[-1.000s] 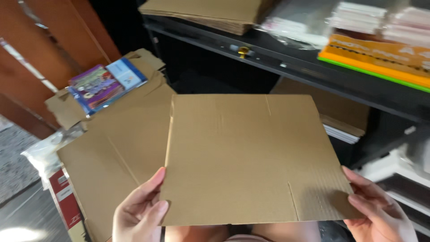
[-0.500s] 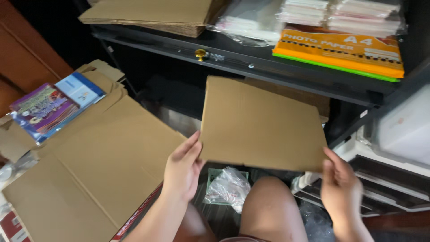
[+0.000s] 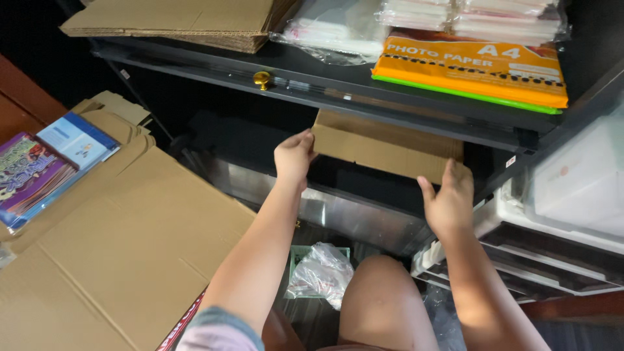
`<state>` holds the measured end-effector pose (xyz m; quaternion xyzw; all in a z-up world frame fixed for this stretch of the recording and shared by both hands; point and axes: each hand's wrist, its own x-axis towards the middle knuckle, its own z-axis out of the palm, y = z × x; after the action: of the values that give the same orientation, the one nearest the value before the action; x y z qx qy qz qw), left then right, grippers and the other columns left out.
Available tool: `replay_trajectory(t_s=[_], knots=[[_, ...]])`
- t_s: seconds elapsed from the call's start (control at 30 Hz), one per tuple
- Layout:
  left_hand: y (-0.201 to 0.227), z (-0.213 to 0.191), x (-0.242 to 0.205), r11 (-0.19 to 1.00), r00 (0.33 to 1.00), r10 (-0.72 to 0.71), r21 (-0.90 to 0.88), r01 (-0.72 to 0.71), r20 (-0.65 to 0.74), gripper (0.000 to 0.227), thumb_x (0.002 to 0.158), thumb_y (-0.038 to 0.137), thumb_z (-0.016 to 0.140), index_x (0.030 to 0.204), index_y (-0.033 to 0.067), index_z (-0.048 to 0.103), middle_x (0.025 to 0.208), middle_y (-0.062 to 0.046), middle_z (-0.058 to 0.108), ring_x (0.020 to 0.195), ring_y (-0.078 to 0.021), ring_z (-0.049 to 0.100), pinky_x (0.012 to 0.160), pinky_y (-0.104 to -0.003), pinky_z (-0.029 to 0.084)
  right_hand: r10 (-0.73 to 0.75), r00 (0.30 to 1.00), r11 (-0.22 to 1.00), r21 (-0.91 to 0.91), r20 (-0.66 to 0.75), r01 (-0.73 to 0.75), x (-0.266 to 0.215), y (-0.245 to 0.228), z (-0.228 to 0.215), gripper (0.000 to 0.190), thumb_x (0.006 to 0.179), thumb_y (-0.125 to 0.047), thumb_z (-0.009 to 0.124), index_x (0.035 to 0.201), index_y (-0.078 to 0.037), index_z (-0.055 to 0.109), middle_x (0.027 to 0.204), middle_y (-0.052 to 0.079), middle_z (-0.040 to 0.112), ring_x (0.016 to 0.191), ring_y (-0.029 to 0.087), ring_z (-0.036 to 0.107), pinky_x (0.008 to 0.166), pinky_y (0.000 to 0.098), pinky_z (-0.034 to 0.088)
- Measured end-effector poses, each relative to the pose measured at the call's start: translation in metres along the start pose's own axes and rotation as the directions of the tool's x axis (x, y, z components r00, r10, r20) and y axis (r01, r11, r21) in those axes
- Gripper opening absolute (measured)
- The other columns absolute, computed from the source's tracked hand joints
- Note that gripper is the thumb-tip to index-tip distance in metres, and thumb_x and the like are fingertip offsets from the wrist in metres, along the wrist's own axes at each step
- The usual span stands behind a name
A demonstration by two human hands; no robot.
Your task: The person sits on the floor and repeatedly picks up flat cardboard pieces from a stack on a table. They place each piece into a drawer of a black metal cabinet, stacking them neatly inside.
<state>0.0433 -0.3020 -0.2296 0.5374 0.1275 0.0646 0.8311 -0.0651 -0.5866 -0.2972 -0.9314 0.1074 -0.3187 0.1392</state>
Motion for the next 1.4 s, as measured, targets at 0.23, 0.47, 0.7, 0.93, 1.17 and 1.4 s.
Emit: replay_trajectory(t_s=[0.23,0.47,0.7,0.93,1.17,1.4], knots=[[-0.008,0.039,0.023,0.809,0.966,0.132,0.538,-0.236,0.224,0.075,0.072,0.023,0.085,0.142,0.0115,0.062,0.132,-0.017,0.069,0.126,-0.0324,0.064,0.107,-0.044,0.052,0.037,0.999,0.994,-0.108,0.036,-0.033,0.035,0.004,0.017,0.077,0.1,-0.047,0.065,0.15,0.009,0.051,0.134,0.04,0.056,0.126,0.051,0.054,0.108,0.0534,0.04],[-0.015,0.038,0.029,0.638,0.933,0.105,0.697,-0.328,0.343,0.113,0.055,0.043,0.101,0.15,0.0066,0.053,0.14,-0.016,0.062,0.135,-0.0347,0.057,0.115,-0.047,0.046,0.258,0.93,0.964,-0.002,0.262,-0.267,0.053,-0.007,0.007,0.077,0.105,-0.045,0.06,0.16,0.003,0.036,0.15,0.041,0.039,0.136,0.058,0.044,0.111,0.0623,0.039],[-0.019,0.052,0.031,0.517,0.936,0.081,0.789,-0.332,0.342,0.089,0.072,0.033,0.094,0.148,0.0064,0.054,0.137,-0.015,0.061,0.134,-0.0312,0.059,0.114,-0.043,0.049,0.378,0.849,0.918,-0.036,0.369,-0.394,0.069,-0.032,-0.017,0.072,0.107,-0.053,0.054,0.14,0.01,0.061,0.145,0.042,0.048,0.136,0.054,0.046,0.115,0.0538,0.037],[-0.022,0.063,0.035,0.482,0.953,0.049,0.829,-0.284,0.298,0.087,0.077,0.033,0.092,0.147,0.0006,0.05,0.138,-0.021,0.058,0.133,-0.0342,0.059,0.113,-0.043,0.049,0.404,0.821,0.908,-0.073,0.403,-0.412,0.077,-0.025,-0.007,0.078,0.105,-0.057,0.051,0.157,0.0,0.041,0.152,0.035,0.043,0.138,0.053,0.046,0.115,0.0565,0.038],[-0.021,0.064,0.038,0.547,0.953,0.038,0.792,-0.272,0.301,0.079,0.083,0.024,0.087,0.149,0.0055,0.047,0.138,-0.018,0.057,0.132,-0.0356,0.059,0.109,-0.045,0.053,0.418,0.819,0.906,-0.12,0.392,-0.405,0.077,-0.025,0.002,0.079,0.105,-0.057,0.049,0.163,-0.006,0.03,0.159,0.031,0.034,0.14,0.052,0.044,0.119,0.0572,0.037],[-0.016,0.067,0.02,0.47,0.961,0.109,0.838,-0.275,0.254,0.077,0.083,0.031,0.086,0.142,-0.0045,0.05,0.126,-0.025,0.061,0.122,-0.0415,0.064,0.103,-0.046,0.057,0.425,0.801,0.901,-0.111,0.421,-0.42,0.08,-0.05,-0.026,0.082,0.106,-0.06,0.045,0.148,0.01,0.052,0.15,0.039,0.047,0.138,0.053,0.048,0.119,0.0526,0.035]])
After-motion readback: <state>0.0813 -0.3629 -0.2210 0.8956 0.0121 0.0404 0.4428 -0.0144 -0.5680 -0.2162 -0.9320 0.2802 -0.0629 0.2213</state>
